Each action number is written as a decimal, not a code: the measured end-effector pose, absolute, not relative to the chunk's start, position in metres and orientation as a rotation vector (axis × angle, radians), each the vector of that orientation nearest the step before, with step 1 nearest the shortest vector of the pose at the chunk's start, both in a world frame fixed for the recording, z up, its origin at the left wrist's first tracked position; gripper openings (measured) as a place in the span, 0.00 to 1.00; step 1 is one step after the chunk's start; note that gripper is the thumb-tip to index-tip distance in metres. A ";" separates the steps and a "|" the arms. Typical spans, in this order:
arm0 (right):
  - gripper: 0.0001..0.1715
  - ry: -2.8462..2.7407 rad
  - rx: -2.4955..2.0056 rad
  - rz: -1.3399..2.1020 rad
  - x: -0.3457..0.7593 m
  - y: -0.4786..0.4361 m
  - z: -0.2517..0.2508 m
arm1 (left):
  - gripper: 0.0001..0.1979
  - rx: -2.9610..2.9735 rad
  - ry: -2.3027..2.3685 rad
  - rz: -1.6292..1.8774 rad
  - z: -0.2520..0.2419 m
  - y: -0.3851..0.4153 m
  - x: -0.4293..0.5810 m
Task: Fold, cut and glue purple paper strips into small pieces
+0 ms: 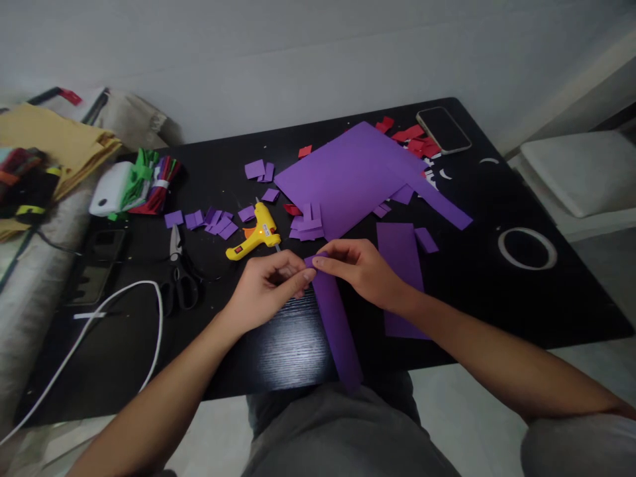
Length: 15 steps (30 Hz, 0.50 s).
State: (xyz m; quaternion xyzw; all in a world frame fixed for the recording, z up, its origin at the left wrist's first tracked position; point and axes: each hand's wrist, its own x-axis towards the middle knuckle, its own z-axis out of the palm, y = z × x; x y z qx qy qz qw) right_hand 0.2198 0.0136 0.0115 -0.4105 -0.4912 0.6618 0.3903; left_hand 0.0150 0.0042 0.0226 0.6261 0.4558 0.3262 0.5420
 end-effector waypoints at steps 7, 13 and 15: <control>0.14 -1.206 -0.985 1.765 0.221 0.012 0.012 | 0.12 1.785 1.093 0.979 0.025 0.012 0.003; 0.11 -1.237 -0.967 1.778 0.221 0.011 0.010 | 0.08 1.903 1.023 1.036 0.024 0.012 0.001; 0.10 -1.242 -0.969 1.773 0.221 0.012 0.009 | 0.09 1.905 1.013 1.043 0.024 0.011 0.002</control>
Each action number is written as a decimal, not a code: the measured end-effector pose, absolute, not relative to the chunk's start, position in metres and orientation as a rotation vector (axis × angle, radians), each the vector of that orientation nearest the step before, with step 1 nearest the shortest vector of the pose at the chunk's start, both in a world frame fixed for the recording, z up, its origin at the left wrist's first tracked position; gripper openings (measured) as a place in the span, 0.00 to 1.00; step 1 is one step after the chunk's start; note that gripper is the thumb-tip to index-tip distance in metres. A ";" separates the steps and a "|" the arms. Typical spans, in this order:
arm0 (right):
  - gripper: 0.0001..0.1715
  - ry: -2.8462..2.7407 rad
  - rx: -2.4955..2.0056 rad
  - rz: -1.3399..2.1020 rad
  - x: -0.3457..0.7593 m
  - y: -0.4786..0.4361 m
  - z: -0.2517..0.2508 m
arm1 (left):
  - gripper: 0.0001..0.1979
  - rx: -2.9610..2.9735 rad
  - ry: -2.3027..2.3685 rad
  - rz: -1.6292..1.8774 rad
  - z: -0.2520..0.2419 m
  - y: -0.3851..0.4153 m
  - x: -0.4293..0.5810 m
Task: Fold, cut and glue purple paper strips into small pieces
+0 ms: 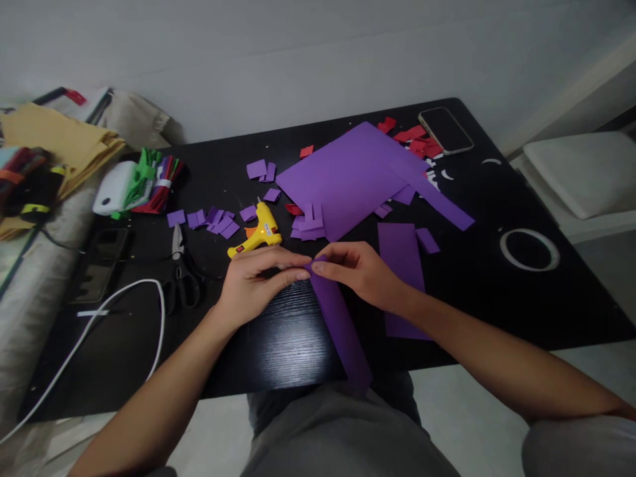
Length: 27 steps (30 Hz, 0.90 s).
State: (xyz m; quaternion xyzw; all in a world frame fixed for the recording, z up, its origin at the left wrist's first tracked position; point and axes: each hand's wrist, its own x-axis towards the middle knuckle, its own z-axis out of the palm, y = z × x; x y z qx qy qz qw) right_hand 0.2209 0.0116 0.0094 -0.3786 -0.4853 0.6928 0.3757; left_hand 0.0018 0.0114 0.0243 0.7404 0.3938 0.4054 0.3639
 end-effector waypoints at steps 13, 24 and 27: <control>0.10 -1.244 -0.962 1.775 0.221 0.011 0.012 | 0.08 1.869 1.026 1.047 0.024 0.011 0.003; 0.12 -1.236 -0.965 1.774 0.221 0.011 0.010 | 0.09 1.894 0.937 1.074 0.022 0.013 0.003; 0.13 -1.245 -0.970 1.757 0.221 0.012 0.010 | 0.07 1.790 0.965 1.012 0.024 0.013 0.002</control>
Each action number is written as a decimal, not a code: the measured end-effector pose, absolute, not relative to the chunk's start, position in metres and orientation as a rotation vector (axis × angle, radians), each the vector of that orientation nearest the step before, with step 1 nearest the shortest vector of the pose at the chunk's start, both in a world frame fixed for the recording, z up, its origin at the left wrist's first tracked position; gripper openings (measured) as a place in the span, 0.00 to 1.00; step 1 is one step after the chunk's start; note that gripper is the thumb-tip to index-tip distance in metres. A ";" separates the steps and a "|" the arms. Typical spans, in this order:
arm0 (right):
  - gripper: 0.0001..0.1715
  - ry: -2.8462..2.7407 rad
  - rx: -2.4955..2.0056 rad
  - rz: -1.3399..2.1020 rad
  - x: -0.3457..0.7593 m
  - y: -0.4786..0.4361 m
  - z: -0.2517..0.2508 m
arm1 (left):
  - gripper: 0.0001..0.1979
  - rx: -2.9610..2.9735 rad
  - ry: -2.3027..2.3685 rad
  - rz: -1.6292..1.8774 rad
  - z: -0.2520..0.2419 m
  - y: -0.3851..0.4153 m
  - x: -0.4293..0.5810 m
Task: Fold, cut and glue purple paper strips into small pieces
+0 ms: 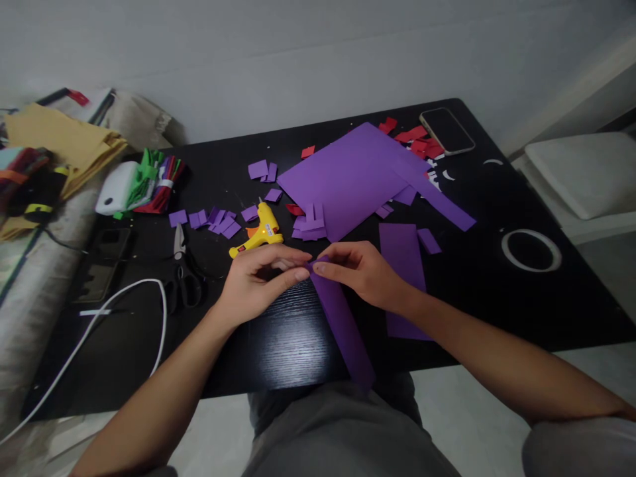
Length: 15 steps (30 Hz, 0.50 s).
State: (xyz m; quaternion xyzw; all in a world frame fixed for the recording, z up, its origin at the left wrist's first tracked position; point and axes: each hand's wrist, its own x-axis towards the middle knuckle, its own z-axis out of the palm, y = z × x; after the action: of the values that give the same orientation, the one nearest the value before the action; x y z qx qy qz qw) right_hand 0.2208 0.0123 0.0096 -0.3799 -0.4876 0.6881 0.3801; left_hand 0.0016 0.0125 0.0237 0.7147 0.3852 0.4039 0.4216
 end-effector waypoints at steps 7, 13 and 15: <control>0.14 -1.287 -1.010 1.724 0.219 0.012 0.008 | 0.13 1.700 1.041 0.773 0.019 0.010 0.003; 0.14 -1.289 -1.052 1.757 0.219 0.012 0.008 | 0.12 1.775 1.038 0.759 0.014 0.010 0.005; 0.15 -1.276 -1.061 1.756 0.219 0.013 0.009 | 0.12 1.785 1.051 0.783 0.014 0.011 0.005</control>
State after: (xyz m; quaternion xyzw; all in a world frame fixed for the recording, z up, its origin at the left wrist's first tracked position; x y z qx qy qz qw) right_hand 0.2190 0.0125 0.0093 -0.4107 -0.4938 0.6795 0.3546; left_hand 0.0045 0.0107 0.0138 0.7211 0.4244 0.3162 0.4472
